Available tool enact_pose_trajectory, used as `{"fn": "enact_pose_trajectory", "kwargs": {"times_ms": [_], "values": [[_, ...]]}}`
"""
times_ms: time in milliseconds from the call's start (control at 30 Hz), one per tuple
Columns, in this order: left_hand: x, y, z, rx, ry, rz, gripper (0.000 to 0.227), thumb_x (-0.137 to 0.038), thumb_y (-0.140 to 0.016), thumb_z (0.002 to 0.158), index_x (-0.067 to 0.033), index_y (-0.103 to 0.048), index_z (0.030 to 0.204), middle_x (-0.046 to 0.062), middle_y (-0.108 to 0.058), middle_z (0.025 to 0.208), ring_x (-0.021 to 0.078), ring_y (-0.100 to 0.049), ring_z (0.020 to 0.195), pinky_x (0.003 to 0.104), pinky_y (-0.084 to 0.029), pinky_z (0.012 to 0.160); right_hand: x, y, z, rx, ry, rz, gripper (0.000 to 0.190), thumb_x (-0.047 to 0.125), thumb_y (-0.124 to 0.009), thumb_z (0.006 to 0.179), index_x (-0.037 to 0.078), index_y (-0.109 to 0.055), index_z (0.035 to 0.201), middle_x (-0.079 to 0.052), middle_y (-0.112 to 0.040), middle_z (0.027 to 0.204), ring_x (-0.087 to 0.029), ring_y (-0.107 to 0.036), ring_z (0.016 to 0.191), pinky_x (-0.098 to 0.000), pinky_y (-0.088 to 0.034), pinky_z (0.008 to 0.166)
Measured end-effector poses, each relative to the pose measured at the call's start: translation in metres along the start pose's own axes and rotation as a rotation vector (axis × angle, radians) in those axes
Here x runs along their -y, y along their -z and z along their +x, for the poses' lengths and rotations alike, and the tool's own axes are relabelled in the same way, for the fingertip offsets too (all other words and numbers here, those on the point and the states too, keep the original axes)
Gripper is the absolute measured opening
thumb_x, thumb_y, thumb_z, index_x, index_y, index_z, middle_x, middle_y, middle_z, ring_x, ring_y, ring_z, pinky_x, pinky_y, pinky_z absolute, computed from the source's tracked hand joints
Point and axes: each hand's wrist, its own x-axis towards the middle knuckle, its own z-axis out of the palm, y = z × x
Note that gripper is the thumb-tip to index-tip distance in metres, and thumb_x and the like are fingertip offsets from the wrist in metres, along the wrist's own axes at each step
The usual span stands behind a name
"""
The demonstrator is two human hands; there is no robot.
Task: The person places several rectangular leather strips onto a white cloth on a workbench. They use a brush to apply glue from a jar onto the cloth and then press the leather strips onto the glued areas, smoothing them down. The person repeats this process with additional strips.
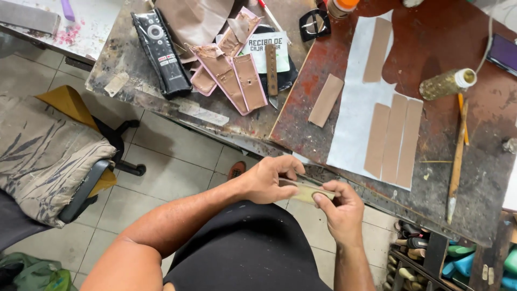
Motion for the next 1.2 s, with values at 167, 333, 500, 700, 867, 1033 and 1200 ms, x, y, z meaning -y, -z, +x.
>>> {"fn": "enact_pose_trajectory", "kwargs": {"times_ms": [167, 333, 500, 700, 867, 1033, 1200], "values": [[0.004, 0.001, 0.016, 0.131, 0.123, 0.098, 0.04, -0.029, -0.084, 0.081, -0.0187, -0.068, 0.116, -0.002, -0.073, 0.097, 0.0105, -0.066, 0.086, 0.029, -0.053, 0.073, 0.005, 0.009, -0.004, 0.034, 0.034, -0.099, 0.029, 0.003, -0.082, 0.082, 0.006, -0.068, 0.108, -0.006, -0.072, 0.094, -0.01, -0.062, 0.076, -0.0228, -0.054, 0.063], [-0.012, -0.015, 0.031, 0.153, 0.072, 0.208, 0.031, -0.025, -0.081, 0.083, -0.0186, -0.069, 0.111, -0.001, -0.071, 0.095, 0.0159, -0.067, 0.078, 0.031, -0.053, 0.069, 0.009, 0.048, 0.009, 0.279, -0.166, -0.219, 0.018, 0.022, -0.08, 0.085, 0.005, -0.08, 0.09, -0.002, -0.073, 0.075, -0.012, -0.061, 0.069, -0.0289, -0.049, 0.062], [-0.027, -0.036, 0.046, 0.234, 0.003, 0.158, 0.029, -0.041, -0.074, 0.089, -0.0132, -0.067, 0.096, -0.002, -0.061, 0.073, 0.0107, -0.055, 0.065, 0.03, -0.045, 0.058, 0.02, 0.081, 0.009, 0.264, 0.025, -0.172, 0.017, 0.017, -0.072, 0.091, 0.005, -0.072, 0.079, -0.003, -0.07, 0.067, -0.013, -0.063, 0.063, -0.0287, -0.05, 0.058], [-0.036, -0.082, 0.065, 0.422, 0.04, 0.362, 0.039, -0.048, -0.063, 0.093, -0.0102, -0.066, 0.083, 0.004, -0.058, 0.061, 0.021, -0.052, 0.054, 0.038, -0.039, 0.052, 0.019, 0.141, 0.012, 0.437, 0.089, -0.298, 0.042, 0.038, -0.057, 0.098, 0.003, -0.07, 0.079, -0.005, -0.067, 0.076, -0.016, -0.062, 0.067, -0.0316, -0.061, 0.061], [-0.047, -0.12, 0.074, 0.525, 0.01, 0.423, 0.05, -0.054, -0.054, 0.094, -0.0085, -0.056, 0.075, 0.006, -0.054, 0.06, 0.0225, -0.048, 0.053, 0.04, -0.039, 0.051, 0.03, 0.186, 0.01, 0.535, 0.197, -0.358, 0.05, 0.041, -0.05, 0.102, 0.007, -0.059, 0.065, -0.002, -0.058, 0.063, -0.015, -0.052, 0.056, -0.0293, -0.037, 0.057], [-0.049, -0.158, 0.082, 0.593, 0.019, 0.437, 0.038, -0.045, -0.056, 0.098, -0.0101, -0.059, 0.083, 0.004, -0.058, 0.071, 0.02, -0.052, 0.061, 0.038, -0.04, 0.057, 0.02, 0.23, 0.005, 0.517, 0.181, -0.476, 0.049, 0.039, -0.055, 0.099, 0.008, -0.053, 0.061, -0.002, -0.047, 0.06, -0.016, -0.043, 0.055, -0.0333, -0.031, 0.055], [-0.051, -0.185, 0.081, 0.469, 0.032, 0.319, 0.043, -0.049, -0.07, 0.083, -0.0081, -0.058, 0.077, 0.003, -0.059, 0.066, 0.0157, -0.051, 0.061, 0.035, -0.043, 0.056, 0.005, 0.265, 0.022, 0.516, 0.379, -0.286, 0.026, 0.028, -0.068, 0.09, 0.008, -0.068, 0.073, -0.004, -0.061, 0.069, -0.017, -0.058, 0.061, -0.0307, -0.045, 0.06]]}}
